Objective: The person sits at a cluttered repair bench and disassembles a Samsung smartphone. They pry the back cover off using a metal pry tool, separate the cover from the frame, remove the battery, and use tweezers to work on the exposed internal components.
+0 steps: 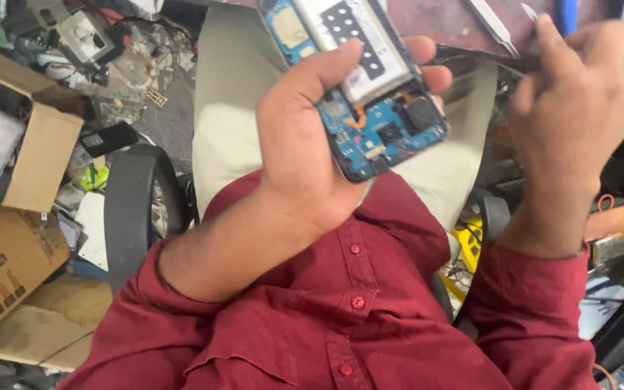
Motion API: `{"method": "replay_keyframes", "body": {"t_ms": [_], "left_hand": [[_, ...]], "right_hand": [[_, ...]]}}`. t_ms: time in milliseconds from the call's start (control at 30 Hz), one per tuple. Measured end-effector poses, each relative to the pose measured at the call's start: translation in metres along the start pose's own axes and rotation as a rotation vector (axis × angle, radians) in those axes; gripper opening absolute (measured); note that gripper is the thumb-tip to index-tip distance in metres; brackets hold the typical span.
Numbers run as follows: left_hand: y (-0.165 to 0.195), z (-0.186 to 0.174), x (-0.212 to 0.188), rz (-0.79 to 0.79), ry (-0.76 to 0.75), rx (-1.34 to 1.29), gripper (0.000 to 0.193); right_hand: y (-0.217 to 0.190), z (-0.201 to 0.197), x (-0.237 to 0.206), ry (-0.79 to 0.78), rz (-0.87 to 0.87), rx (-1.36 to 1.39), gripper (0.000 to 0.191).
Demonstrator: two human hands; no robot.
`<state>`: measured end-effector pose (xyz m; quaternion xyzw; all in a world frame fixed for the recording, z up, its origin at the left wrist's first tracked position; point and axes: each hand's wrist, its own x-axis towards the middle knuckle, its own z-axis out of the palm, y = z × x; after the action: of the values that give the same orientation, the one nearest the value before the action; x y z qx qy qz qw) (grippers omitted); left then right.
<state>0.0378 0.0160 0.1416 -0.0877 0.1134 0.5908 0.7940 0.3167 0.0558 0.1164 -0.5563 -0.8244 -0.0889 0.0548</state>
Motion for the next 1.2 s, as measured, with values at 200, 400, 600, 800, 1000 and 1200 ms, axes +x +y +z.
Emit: {"method": "replay_keyframes", "body": {"t_ms": [200,400,600,800,1000,1200], "left_hand": [[-0.002,0.012,-0.014,-0.004,0.01,0.013,0.042],[-0.001,0.025,-0.027,0.119,-0.077,0.231,0.036],[0.013,0.028,-0.038,-0.02,-0.304,0.295,0.042],[0.017,0.024,-0.045,-0.182,-0.401,0.327,0.043],[0.012,0.019,-0.047,-0.232,-0.403,0.385,0.041],[0.011,0.015,-0.052,-0.251,-0.403,0.474,0.04]], "right_hand": [[-0.001,0.013,-0.011,0.152,-0.035,0.075,0.033],[0.005,0.013,-0.014,0.195,0.008,0.119,0.02],[0.013,0.0,-0.035,0.208,0.303,0.536,0.018],[-0.003,-0.017,-0.101,0.309,0.438,0.933,0.027],[-0.05,-0.088,-0.075,0.313,0.157,1.098,0.024],[-0.064,-0.126,-0.018,0.084,-0.297,0.984,0.03]]}}
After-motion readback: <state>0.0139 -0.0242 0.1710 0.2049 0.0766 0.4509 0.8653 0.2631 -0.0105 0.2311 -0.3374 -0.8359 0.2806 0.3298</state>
